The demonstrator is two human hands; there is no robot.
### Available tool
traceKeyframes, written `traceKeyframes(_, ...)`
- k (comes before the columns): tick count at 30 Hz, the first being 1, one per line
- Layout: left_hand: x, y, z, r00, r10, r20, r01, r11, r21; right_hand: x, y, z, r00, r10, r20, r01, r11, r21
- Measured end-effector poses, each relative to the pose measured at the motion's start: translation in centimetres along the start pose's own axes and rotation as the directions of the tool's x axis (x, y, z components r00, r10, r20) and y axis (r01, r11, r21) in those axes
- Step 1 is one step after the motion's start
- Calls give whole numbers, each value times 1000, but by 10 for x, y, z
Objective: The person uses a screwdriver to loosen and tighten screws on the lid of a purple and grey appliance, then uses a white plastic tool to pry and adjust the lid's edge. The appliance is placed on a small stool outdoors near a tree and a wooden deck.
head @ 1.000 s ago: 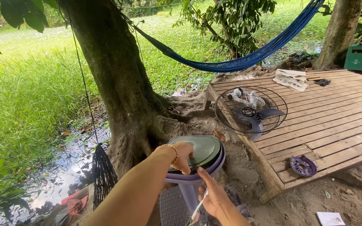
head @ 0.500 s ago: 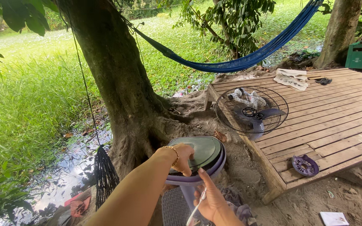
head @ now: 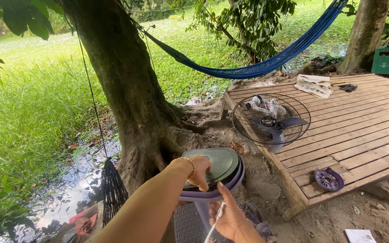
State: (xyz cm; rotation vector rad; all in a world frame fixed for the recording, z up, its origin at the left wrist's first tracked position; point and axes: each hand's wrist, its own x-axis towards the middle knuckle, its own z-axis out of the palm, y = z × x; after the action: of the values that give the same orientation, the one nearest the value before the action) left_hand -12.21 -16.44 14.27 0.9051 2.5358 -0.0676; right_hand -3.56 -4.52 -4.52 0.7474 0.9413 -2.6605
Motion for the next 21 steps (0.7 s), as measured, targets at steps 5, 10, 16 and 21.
traceKeyframes(5, 2, 1, 0, 1000, -9, -14, 9, 1000, -7, -5, -2, 4, 1000, -1, 24, 1, 1000, 5)
traceKeyframes(10, 2, -1, -1, 999, 21, -25, -22, 1000, -11, 1, 4, 4, 998, -18, 61, 14, 998, 67)
traceKeyframes(16, 7, 0, 1, 1000, 29, -13, -29, 999, -46, 2, 9, -1, 994, -79, 71, 74, 995, 64)
traceKeyframes(21, 9, 0, -1, 999, 33, -20, -33, 999, 0, 1, 3, -2, 998, -64, -1, 64, 997, 43)
